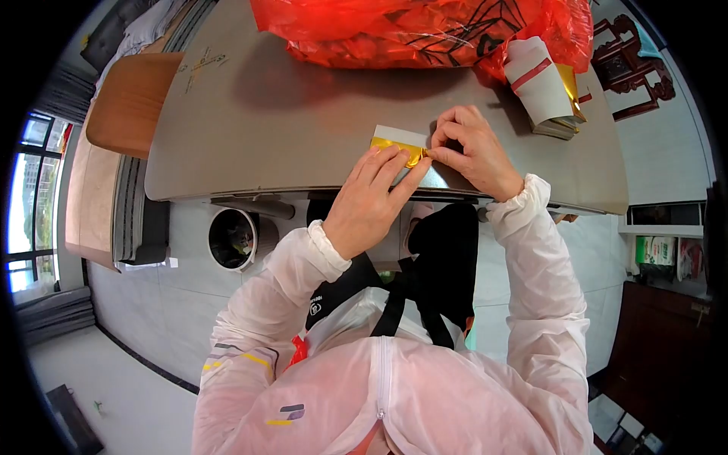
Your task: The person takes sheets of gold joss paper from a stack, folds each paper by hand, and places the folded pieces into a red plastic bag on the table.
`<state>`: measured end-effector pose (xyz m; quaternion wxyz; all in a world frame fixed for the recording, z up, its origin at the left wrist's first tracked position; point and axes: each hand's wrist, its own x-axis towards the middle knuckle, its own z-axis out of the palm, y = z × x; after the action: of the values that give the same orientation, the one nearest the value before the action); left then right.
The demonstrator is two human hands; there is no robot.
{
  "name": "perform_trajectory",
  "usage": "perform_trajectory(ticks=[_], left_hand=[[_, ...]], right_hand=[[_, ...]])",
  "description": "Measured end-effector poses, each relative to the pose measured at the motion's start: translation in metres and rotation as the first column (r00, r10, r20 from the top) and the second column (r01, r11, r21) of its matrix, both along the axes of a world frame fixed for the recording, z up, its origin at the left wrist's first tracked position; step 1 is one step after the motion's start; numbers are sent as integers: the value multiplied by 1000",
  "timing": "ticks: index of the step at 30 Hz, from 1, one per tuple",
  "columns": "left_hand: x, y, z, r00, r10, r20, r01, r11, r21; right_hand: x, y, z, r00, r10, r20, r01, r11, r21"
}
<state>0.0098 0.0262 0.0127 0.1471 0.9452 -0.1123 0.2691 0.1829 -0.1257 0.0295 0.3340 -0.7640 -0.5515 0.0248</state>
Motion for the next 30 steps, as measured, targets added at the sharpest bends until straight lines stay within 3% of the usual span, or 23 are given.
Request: perform_trajectory(ticks=[14, 17, 20, 24, 30], left_hand=[[5, 8, 1, 995, -92, -37, 95, 991, 99], [7, 8, 3, 995, -96, -27, 98, 993, 70], [8, 6, 3, 998, -68, 4, 68, 996, 53], [14, 2, 3, 999, -52, 4, 52, 997, 56], [14, -4, -1, 999, -3, 38, 0, 998, 62]], right_hand=[[-6, 2, -4, 997, -76, 3, 76, 994, 83], [-14, -4, -6, 994, -92, 63, 73, 964, 255], [-29, -22, -7, 897, -26, 442, -48, 987, 155], [-34, -31, -3, 880, -130, 457, 99, 991, 90], [-34, -29, -11, 821, -273, 502, 216, 962, 169]])
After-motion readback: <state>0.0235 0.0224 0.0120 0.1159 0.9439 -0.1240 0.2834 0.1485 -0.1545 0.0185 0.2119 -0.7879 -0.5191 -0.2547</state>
